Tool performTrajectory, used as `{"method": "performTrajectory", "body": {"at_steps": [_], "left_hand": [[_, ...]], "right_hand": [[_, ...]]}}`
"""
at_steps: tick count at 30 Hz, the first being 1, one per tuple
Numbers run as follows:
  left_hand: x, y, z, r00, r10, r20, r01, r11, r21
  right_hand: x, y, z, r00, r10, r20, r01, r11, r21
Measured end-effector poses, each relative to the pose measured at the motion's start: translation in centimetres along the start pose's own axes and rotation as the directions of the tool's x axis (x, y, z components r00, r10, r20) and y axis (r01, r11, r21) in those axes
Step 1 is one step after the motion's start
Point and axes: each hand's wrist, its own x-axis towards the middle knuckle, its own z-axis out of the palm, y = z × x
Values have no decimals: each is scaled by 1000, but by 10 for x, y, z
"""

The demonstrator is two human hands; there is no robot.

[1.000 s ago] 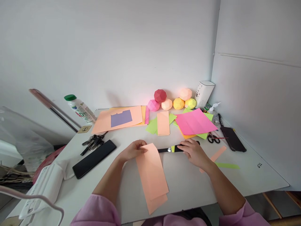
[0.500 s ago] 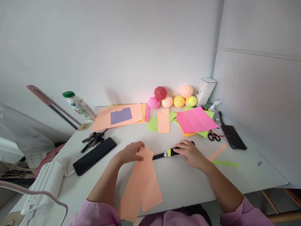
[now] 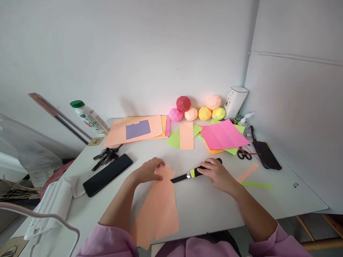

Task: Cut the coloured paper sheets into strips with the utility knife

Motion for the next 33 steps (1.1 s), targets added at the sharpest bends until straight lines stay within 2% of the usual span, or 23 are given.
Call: {"method": "performTrajectory", "body": {"at_steps": [7, 12, 17, 20, 22, 24, 25, 26, 27, 29, 30, 31, 33], "left_hand": [[1, -3, 1, 1000, -3, 7, 3, 999, 33], [0, 3, 0, 1000, -11, 21, 9, 998, 61], [0, 7, -2, 999, 22, 35, -25, 996, 81], [1, 3, -3, 996, 91, 16, -89, 990, -107], [2, 0, -3, 996, 91, -3, -87, 933, -349], [5, 0, -2, 996, 79, -42, -89, 811, -578], [7, 0, -1, 994, 73, -82, -109, 740, -663], [9, 2, 1, 990, 66, -127, -138, 669, -730], [11, 5, 4, 984, 53, -170, -167, 601, -781], [16, 12, 12, 975, 17, -222, -204, 477, -855], [18, 16, 16, 972, -3, -236, -211, 433, -876], [20, 20, 21, 966, -25, -256, -224, 403, -887], [23, 27, 31, 955, -48, -293, -255, 370, -893]], "right_hand": [[-1, 1, -2, 1000, 0, -15, 0, 1000, 22], [-2, 9, -10, 996, 80, -35, -81, 996, -33], [-6, 12, -23, 984, 170, 51, -171, 985, 5], [-17, 19, -36, 940, 291, 180, -306, 950, 61], [-26, 25, -44, 869, 427, 250, -454, 889, 58], [-33, 32, -50, 789, 551, 272, -578, 816, 24], [-34, 34, -51, 771, 580, 264, -603, 798, 8], [-33, 34, -51, 777, 584, 234, -601, 799, 2], [-31, 33, -50, 806, 564, 179, -575, 818, 13], [-23, 23, -41, 871, 491, 16, -490, 866, 99], [-18, 15, -34, 885, 459, -71, -441, 878, 187], [-13, 6, -26, 883, 454, -120, -402, 863, 306], [-5, -14, -6, 889, 454, -57, -347, 750, 563]]}}
